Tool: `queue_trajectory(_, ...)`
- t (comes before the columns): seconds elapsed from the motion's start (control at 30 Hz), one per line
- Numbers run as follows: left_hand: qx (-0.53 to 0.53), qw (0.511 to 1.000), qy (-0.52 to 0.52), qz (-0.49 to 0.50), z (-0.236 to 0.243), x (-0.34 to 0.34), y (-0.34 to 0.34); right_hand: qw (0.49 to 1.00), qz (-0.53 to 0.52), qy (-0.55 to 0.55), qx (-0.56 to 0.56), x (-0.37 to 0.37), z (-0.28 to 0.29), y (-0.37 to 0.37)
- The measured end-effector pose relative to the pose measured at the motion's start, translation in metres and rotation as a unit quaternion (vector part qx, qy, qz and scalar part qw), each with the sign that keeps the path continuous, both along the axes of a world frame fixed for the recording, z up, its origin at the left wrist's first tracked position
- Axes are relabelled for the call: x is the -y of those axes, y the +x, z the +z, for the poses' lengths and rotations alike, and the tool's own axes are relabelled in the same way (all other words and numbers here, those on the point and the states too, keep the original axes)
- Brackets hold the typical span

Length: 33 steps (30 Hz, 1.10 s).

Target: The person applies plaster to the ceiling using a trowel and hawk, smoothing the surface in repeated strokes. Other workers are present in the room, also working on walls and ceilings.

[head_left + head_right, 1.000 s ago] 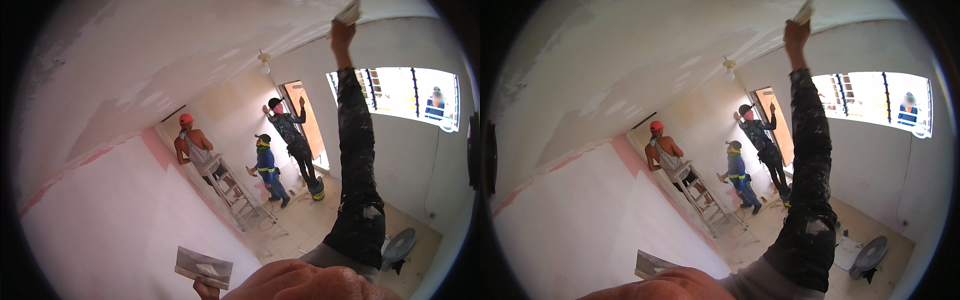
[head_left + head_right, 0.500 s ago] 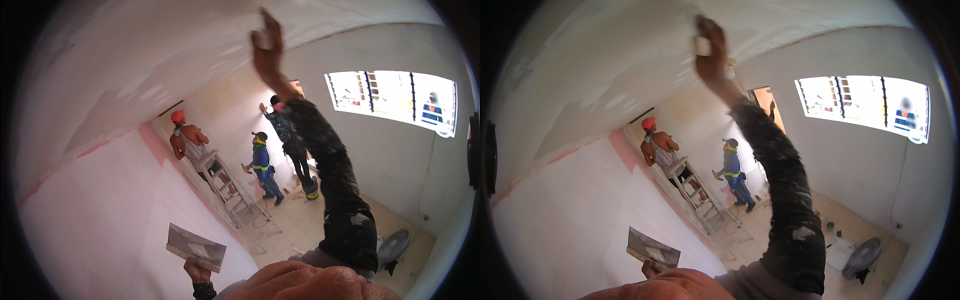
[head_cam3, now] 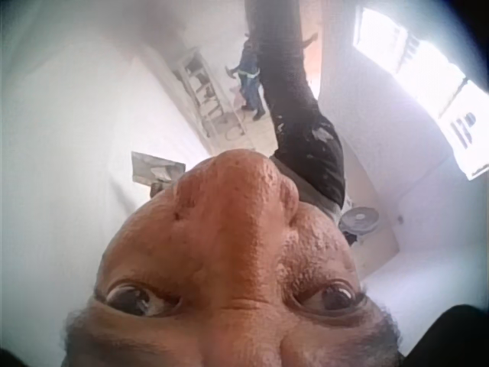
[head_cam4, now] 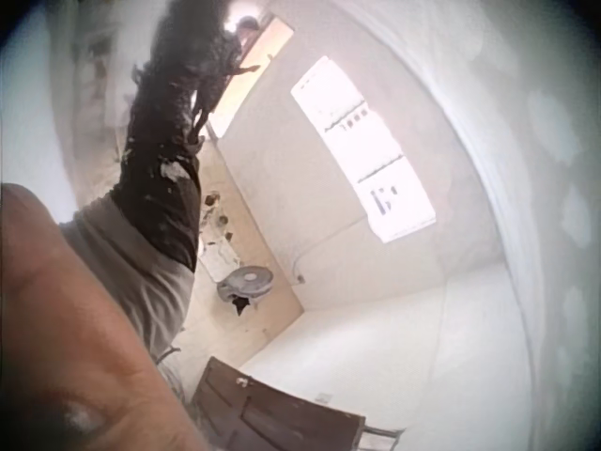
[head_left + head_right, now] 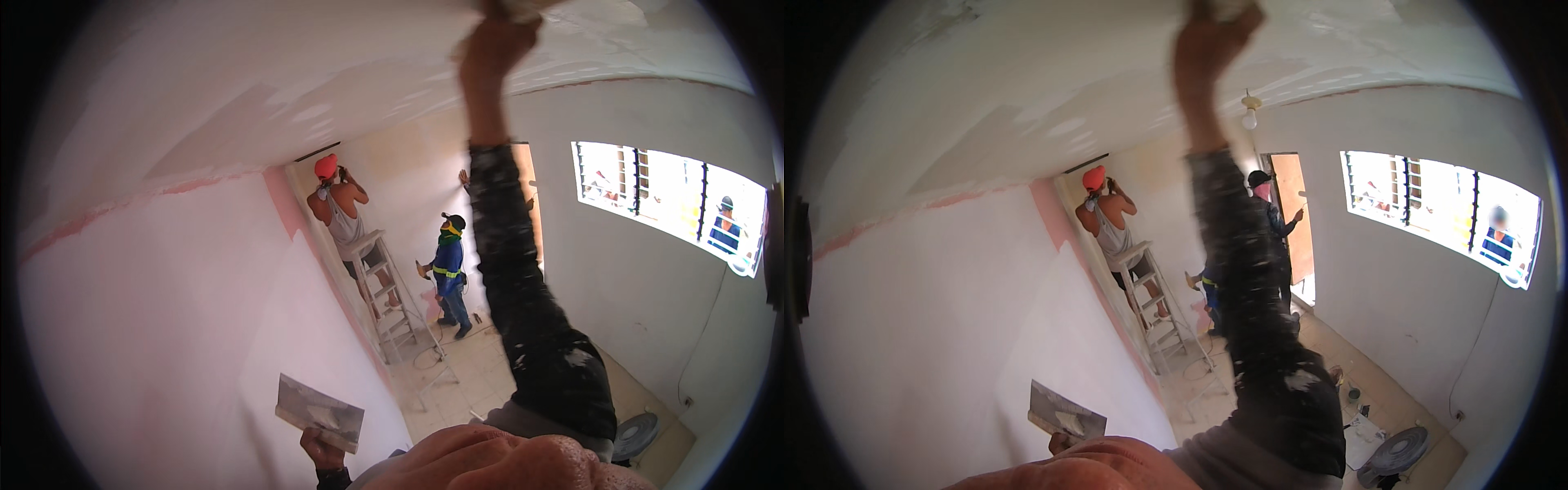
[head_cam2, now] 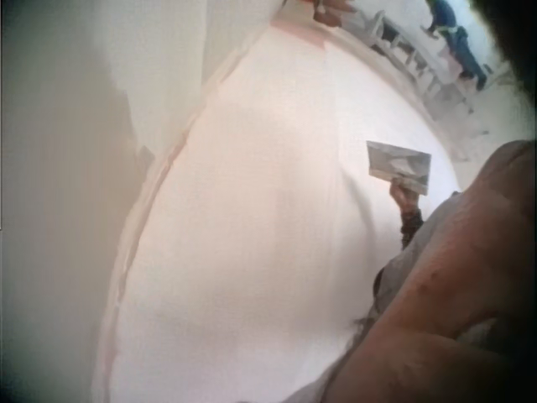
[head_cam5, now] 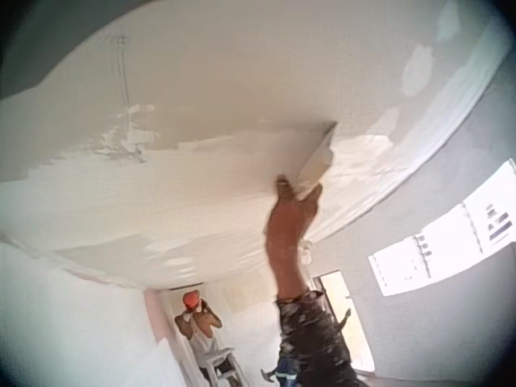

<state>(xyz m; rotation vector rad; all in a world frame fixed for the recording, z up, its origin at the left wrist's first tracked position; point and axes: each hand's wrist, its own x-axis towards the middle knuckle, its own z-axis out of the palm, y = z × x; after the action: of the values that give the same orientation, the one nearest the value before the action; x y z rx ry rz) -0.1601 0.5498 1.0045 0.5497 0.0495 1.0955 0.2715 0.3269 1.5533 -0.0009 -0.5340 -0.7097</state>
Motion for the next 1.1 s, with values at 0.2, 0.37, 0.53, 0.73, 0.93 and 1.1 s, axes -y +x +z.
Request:
queue_trajectory(0.2,0.018,0.995,0.045,-0.082,0.052,-0.02,0.049,0.977,-0.204,0.001,0.058,-0.08,0.007,-0.162)
queue_trajectory(0.37,0.006,0.996,0.005,-0.087,0.008,-0.054,0.032,0.933,-0.216,-0.107,0.269,-0.063,-0.07,-0.109)
queue_trajectory(0.53,-0.036,0.999,0.013,-0.037,0.03,-0.041,0.045,0.84,-0.52,-0.145,-0.048,-0.017,-0.117,0.141)
queue_trajectory(0.73,-0.167,0.985,-0.011,0.035,-0.04,-0.079,-0.012,0.972,-0.212,-0.04,-0.096,0.195,-0.077,0.442)
queue_trajectory(0.93,-0.22,0.957,-0.12,0.147,0.016,-0.007,0.044,0.981,-0.125,-0.051,-0.142,0.2,0.009,0.436)
queue_trajectory(1.1,-0.136,0.99,0.005,-0.021,-0.017,-0.042,0.025,0.965,-0.164,-0.171,-0.11,0.057,-0.034,0.385)
